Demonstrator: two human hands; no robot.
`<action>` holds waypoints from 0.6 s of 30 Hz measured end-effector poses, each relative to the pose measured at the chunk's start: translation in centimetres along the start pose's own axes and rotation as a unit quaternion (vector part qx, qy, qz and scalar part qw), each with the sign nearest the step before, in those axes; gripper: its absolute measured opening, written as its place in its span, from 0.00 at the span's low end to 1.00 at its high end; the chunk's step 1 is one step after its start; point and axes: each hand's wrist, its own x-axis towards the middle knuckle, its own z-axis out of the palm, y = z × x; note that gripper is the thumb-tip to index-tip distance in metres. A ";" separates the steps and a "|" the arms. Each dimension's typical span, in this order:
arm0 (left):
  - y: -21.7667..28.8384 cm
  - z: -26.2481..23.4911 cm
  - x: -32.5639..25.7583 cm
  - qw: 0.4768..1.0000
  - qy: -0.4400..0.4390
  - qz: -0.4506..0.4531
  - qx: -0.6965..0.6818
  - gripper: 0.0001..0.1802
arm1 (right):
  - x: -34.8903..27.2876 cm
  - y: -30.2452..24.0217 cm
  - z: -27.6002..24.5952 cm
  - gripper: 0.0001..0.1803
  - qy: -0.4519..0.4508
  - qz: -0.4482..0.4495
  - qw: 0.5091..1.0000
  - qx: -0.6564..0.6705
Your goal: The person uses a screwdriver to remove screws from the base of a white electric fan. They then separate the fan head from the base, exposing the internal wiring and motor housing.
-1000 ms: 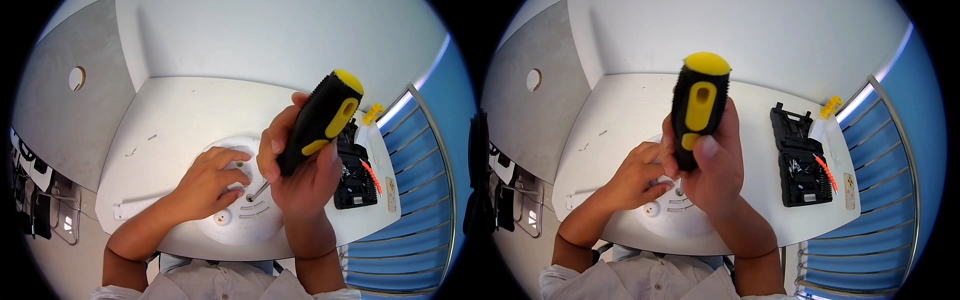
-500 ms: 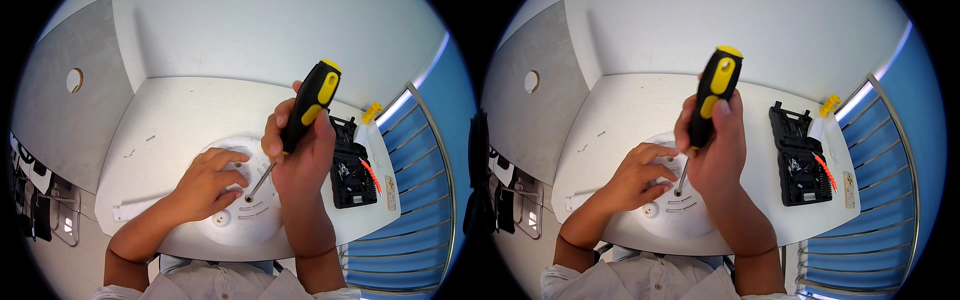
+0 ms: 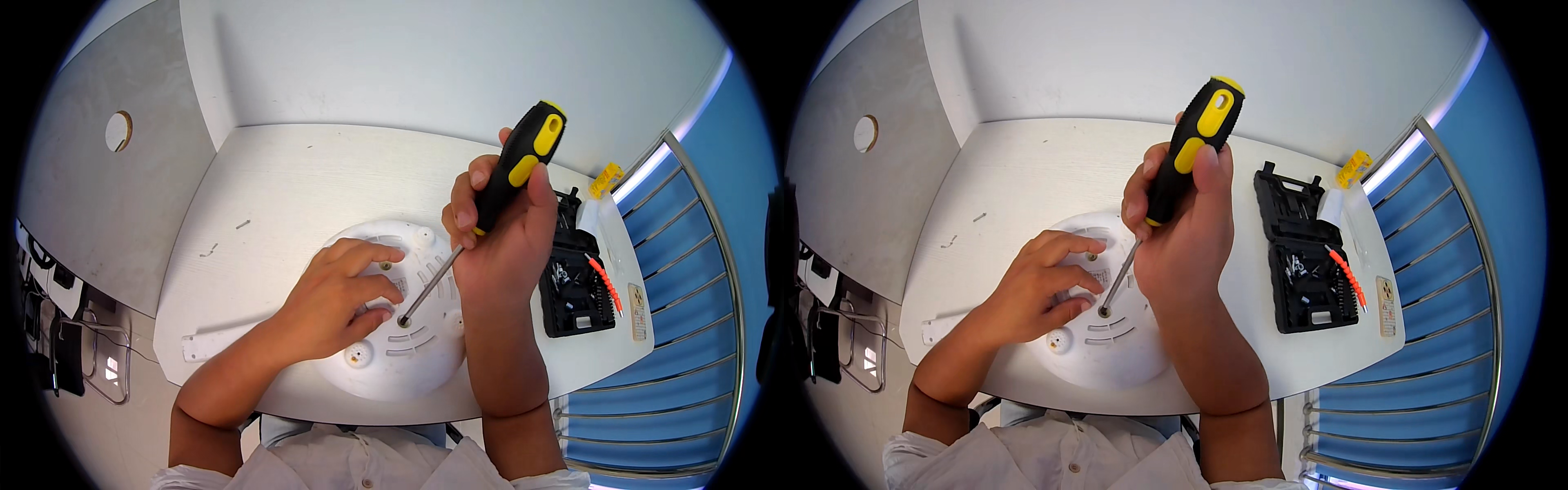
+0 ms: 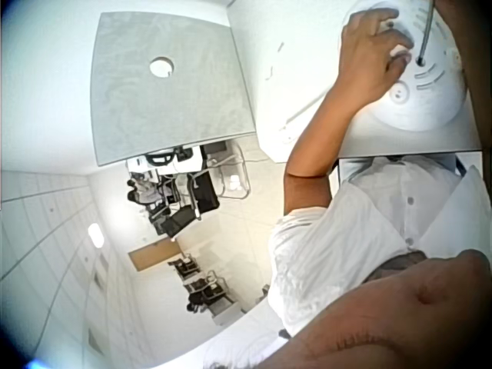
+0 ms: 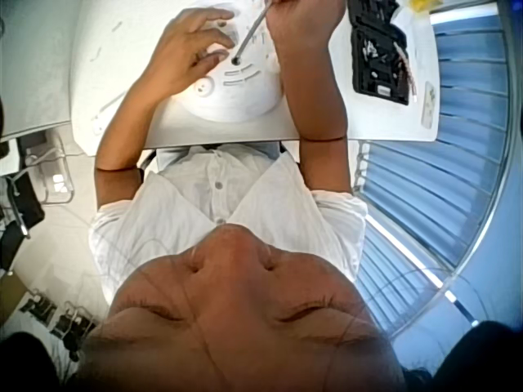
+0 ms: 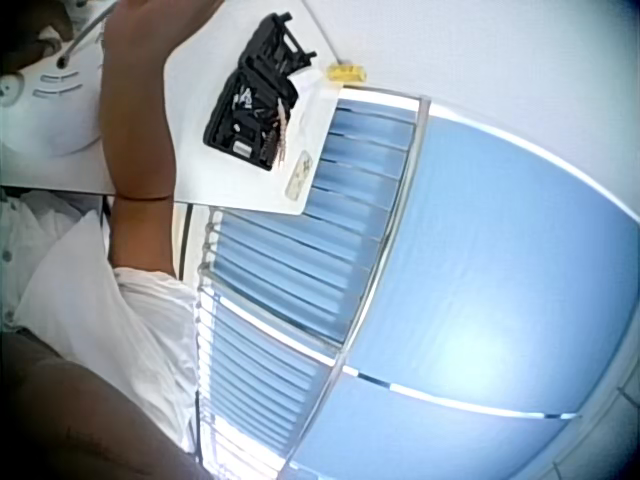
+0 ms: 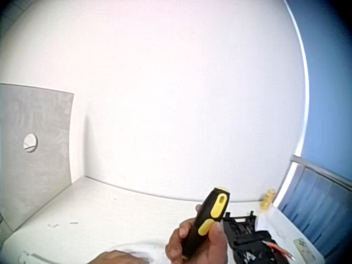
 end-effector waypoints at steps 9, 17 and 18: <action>0.0 -0.1 -0.1 1.000 -0.006 -0.005 -0.008 0.10 | -1.7 0.3 0.9 0.28 -0.099 -0.051 0.993 -0.028; -0.2 -0.1 -0.1 1.000 -0.013 -0.005 -0.010 0.10 | -2.5 0.1 1.1 0.33 -0.192 -0.103 0.974 -0.066; -0.1 -0.1 -0.1 1.000 -0.012 -0.004 -0.009 0.10 | -2.6 0.0 1.2 0.34 -0.194 -0.108 0.973 -0.063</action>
